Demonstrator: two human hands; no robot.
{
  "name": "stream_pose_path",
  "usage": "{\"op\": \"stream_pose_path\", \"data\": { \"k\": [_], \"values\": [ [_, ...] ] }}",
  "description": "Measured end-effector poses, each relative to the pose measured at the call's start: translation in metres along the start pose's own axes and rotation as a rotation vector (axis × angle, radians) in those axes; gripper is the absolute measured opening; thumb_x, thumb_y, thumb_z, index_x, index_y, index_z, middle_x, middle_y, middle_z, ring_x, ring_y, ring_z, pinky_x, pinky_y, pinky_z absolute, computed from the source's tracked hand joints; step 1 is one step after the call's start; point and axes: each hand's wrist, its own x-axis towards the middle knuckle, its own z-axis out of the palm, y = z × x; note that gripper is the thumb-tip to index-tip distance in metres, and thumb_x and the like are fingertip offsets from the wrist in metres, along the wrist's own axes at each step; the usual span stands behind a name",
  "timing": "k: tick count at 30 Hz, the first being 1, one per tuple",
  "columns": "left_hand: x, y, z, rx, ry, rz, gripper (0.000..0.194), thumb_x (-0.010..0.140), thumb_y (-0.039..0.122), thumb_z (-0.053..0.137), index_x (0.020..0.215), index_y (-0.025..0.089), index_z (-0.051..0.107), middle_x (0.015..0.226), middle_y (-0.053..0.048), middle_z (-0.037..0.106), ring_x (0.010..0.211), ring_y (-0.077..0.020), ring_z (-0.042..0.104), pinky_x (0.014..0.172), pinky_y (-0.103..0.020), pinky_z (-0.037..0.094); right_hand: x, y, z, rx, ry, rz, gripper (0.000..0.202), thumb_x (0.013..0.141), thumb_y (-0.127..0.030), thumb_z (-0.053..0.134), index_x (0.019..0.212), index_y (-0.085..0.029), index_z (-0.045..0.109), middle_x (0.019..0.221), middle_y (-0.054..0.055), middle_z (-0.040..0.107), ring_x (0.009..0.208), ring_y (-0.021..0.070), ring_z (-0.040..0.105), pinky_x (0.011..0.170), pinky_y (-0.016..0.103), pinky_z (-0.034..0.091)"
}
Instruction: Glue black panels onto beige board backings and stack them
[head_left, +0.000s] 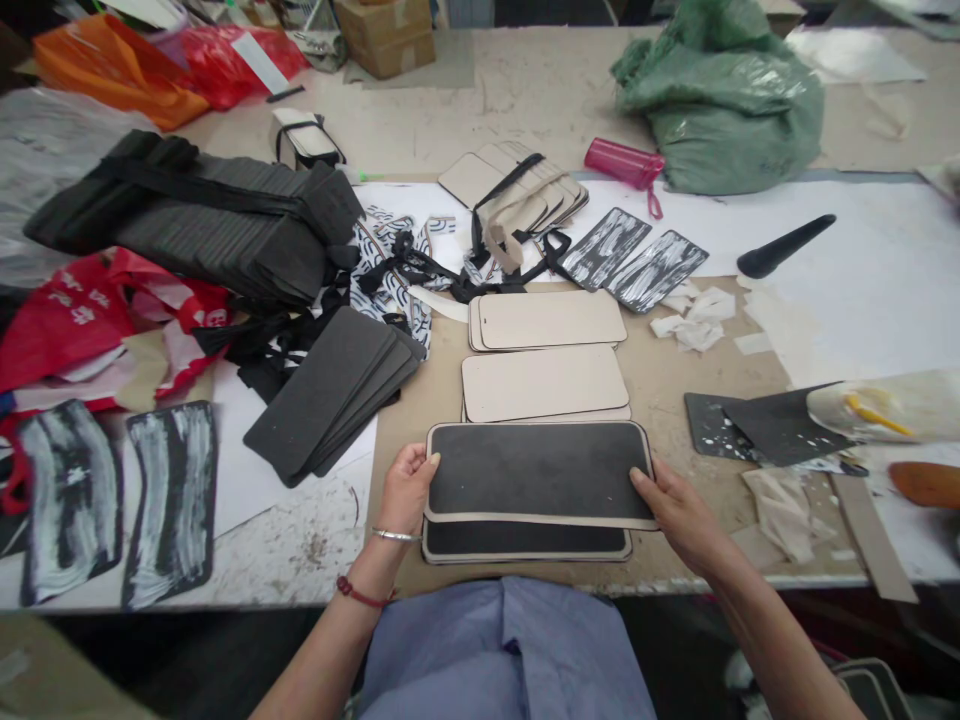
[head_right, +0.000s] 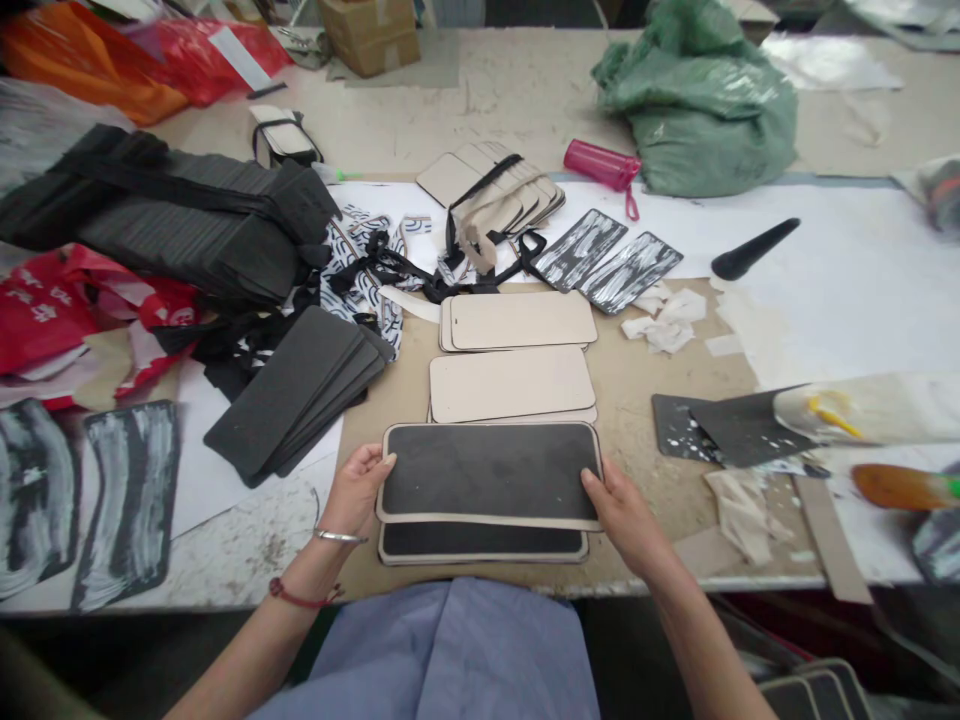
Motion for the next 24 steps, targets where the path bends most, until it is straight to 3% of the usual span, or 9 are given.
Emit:
{"op": "stream_pose_path", "data": {
  "k": [18, 24],
  "values": [
    [-0.036, -0.018, -0.031, -0.009, 0.004, -0.025, 0.038, 0.048, 0.032, 0.073, 0.076, 0.013, 0.055, 0.062, 0.0, 0.064, 0.061, -0.0143, 0.06, 0.059, -0.025, 0.046, -0.042, 0.022, 0.021, 0.048, -0.042, 0.029, 0.042, 0.075, -0.048, 0.048, 0.107, -0.021, 0.054, 0.102, 0.005, 0.063, 0.098, 0.0242, 0.056, 0.084, 0.038, 0.046],
    [-0.047, -0.015, -0.044, -0.157, -0.032, -0.19, 0.033, 0.052, 0.029, 0.073, 0.075, 0.015, 0.055, 0.062, 0.0, 0.065, 0.059, -0.0148, 0.062, 0.058, -0.026, 0.049, -0.055, 0.005, 0.025, 0.085, 0.002, 0.034, 0.043, 0.074, -0.048, 0.05, 0.108, -0.023, 0.053, 0.1, 0.006, 0.064, 0.098, 0.0251, 0.056, 0.084, 0.039, 0.046]
  ]
}}
